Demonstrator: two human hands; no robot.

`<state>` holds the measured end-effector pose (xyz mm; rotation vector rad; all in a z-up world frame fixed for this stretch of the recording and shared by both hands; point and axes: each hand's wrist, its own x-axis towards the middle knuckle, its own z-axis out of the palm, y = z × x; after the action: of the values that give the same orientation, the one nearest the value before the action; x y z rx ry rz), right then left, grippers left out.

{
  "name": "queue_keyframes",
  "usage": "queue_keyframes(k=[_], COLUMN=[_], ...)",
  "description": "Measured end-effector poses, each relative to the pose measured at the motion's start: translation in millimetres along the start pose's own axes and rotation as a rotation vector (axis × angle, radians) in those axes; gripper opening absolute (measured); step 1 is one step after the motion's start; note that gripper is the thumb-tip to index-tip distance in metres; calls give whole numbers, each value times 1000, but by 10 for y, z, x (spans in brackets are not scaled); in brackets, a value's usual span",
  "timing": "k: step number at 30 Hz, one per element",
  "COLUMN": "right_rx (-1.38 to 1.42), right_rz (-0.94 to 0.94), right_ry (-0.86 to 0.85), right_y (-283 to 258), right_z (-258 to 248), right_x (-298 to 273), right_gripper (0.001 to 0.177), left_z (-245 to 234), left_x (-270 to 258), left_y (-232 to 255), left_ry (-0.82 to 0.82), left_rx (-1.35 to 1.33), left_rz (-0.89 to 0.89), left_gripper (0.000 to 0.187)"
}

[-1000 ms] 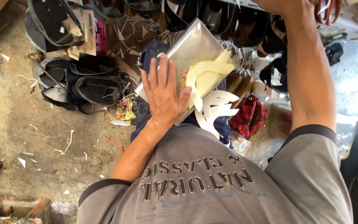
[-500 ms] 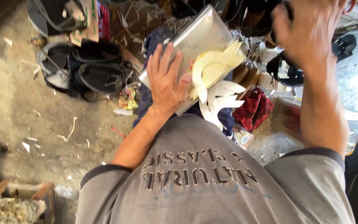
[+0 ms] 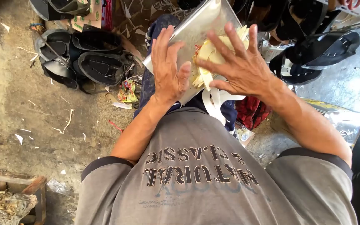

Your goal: Applying glue to small leather components by pressing them onto a glue-covered metal tray

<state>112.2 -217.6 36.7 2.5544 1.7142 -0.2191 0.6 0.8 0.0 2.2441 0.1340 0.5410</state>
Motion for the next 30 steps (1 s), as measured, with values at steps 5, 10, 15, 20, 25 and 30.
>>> queue_keyframes(k=[5, 10, 15, 20, 25, 30], right_rx=[-17, -195, -235, 7, 260, 316], right_rz=[-231, -312, -288, -190, 440, 778], right_ry=[201, 350, 480, 907, 901, 950], right_y=[144, 228, 101, 102, 409, 1454], right_z=[174, 712, 945, 727, 462, 419], right_x=[-150, -336, -453, -595, -735, -713], right_gripper=[68, 71, 67, 51, 52, 44], left_z=[19, 7, -18, -3, -53, -42], left_x=[10, 58, 71, 74, 113, 88], left_y=[-13, -12, -15, -40, 26, -45], left_ry=[-12, -18, -33, 1, 56, 25], left_rx=[9, -8, -7, -10, -74, -85], left_rz=[2, -3, 15, 33, 111, 172], left_gripper=[77, 78, 77, 76, 69, 62])
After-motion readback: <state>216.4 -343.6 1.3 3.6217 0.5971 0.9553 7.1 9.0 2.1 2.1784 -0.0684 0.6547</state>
